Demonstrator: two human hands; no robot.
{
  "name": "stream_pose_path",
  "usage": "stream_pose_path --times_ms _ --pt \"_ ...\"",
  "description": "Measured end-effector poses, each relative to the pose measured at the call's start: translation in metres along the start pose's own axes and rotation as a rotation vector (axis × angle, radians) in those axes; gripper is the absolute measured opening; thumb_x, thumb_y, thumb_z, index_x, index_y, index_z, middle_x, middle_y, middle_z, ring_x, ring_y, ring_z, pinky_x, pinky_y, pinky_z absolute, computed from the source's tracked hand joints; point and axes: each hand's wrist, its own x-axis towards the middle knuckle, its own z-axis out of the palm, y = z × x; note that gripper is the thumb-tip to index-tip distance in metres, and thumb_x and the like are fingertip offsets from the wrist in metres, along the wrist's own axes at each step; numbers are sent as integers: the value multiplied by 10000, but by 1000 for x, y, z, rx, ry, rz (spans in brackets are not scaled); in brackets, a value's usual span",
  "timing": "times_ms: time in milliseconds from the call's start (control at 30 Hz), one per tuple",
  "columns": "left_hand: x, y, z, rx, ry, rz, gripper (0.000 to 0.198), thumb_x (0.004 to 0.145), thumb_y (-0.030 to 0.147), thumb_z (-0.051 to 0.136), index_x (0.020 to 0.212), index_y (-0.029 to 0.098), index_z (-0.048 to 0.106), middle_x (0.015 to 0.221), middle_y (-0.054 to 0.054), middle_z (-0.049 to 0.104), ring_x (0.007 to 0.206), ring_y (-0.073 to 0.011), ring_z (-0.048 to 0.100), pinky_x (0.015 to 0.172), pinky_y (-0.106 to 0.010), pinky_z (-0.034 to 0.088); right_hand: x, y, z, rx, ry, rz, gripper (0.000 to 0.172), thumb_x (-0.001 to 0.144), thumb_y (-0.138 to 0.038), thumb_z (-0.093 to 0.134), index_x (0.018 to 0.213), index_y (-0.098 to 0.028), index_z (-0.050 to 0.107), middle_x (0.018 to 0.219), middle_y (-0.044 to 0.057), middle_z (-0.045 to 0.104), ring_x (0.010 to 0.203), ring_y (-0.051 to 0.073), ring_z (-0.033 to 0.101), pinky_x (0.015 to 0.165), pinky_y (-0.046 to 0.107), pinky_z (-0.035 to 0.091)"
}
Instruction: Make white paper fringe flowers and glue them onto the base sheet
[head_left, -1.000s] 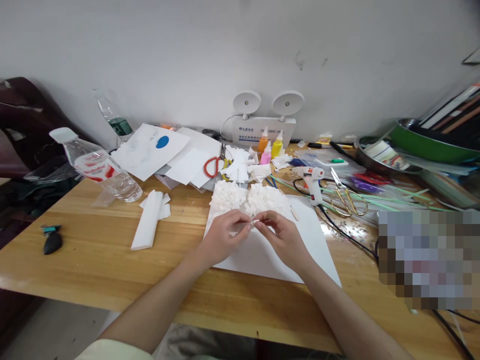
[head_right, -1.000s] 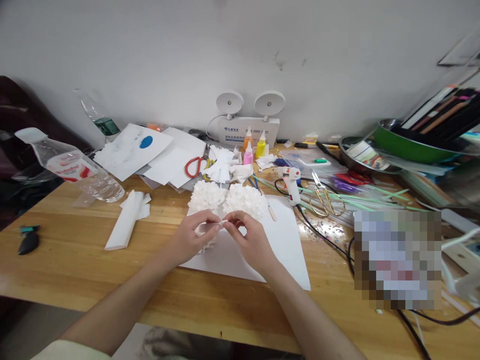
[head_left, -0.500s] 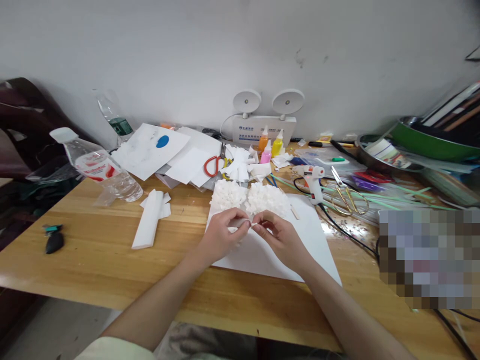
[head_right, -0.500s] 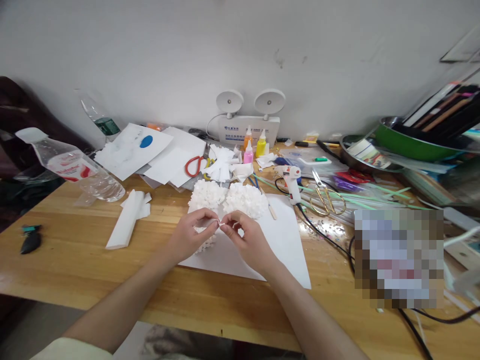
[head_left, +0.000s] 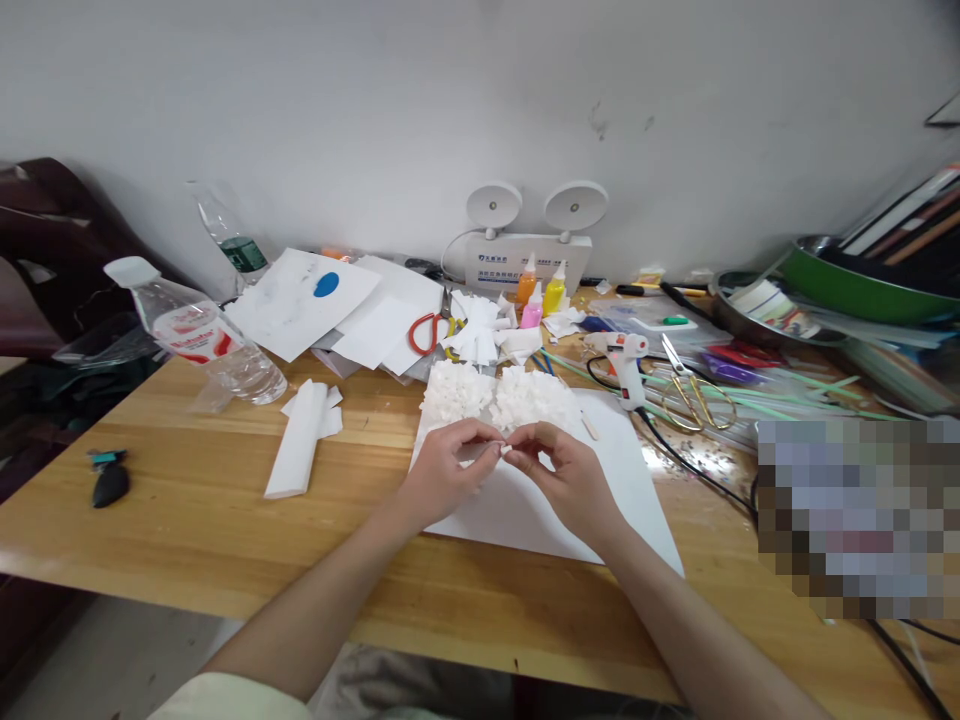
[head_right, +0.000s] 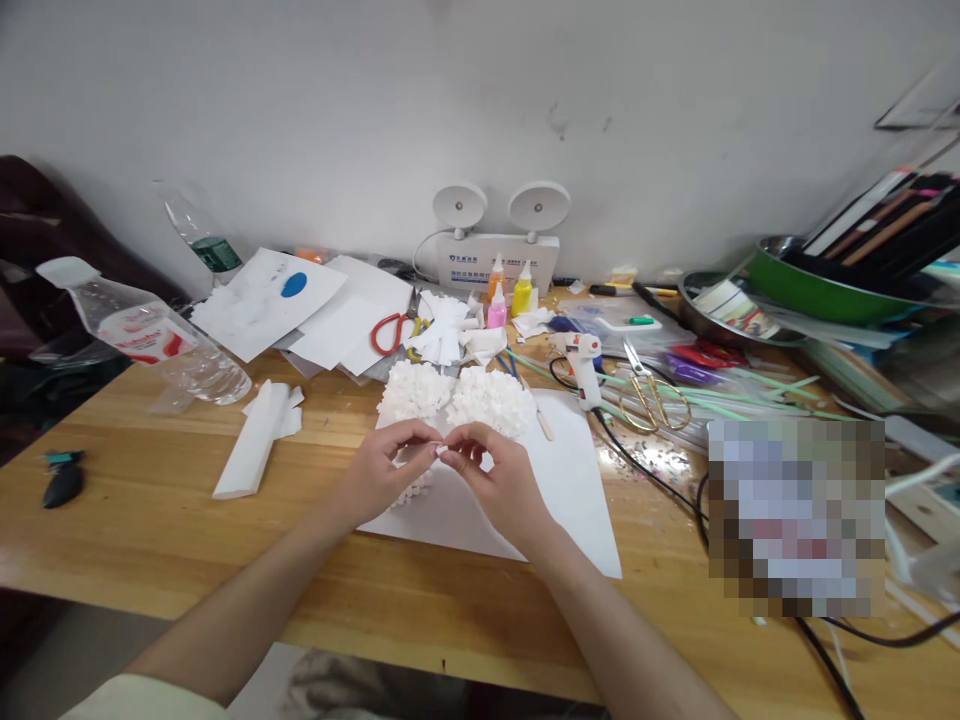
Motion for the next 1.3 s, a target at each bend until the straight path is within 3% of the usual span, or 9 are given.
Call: stream_pose_path --times_ms 200,433,700,900,1300 --pt "0 3 1 24 10 64 122 770 179 479 771 156 599 773 -33 603 726 -118 543 651 -218 423 1 0 0 0 40 -8 79 763 -273 575 794 -202 556 711 -2 569 615 117 479 593 243 403" --pt "1 -5 3 5 81 39 152 768 198 497 857 175 618 801 -34 638 716 -118 566 637 -216 445 0 2 -1 -13 72 9 98 748 -283 588 802 -203 573 713 5 587 618 127 488 600 255 414" --pt "1 -4 2 59 136 22 130 765 211 503 842 179 603 826 -25 631 753 -114 569 676 -217 453 1 -1 -1 -5 -33 -1 83 799 -271 506 780 -200 545 741 11 565 671 134 493 650 269 412" --pt "2 -2 0 149 80 48 117 778 229 487 721 168 569 719 -5 576 692 -107 527 648 -220 417 2 1 -1 59 -86 21 84 813 -266 485 799 -198 531 770 15 549 725 139 505 684 275 413" --pt "0 -1 0 38 36 -9 129 774 250 484 812 179 586 789 -12 619 707 -119 543 646 -221 416 0 2 0 95 -32 35 108 788 -295 525 780 -195 564 758 28 573 706 152 501 675 291 419"
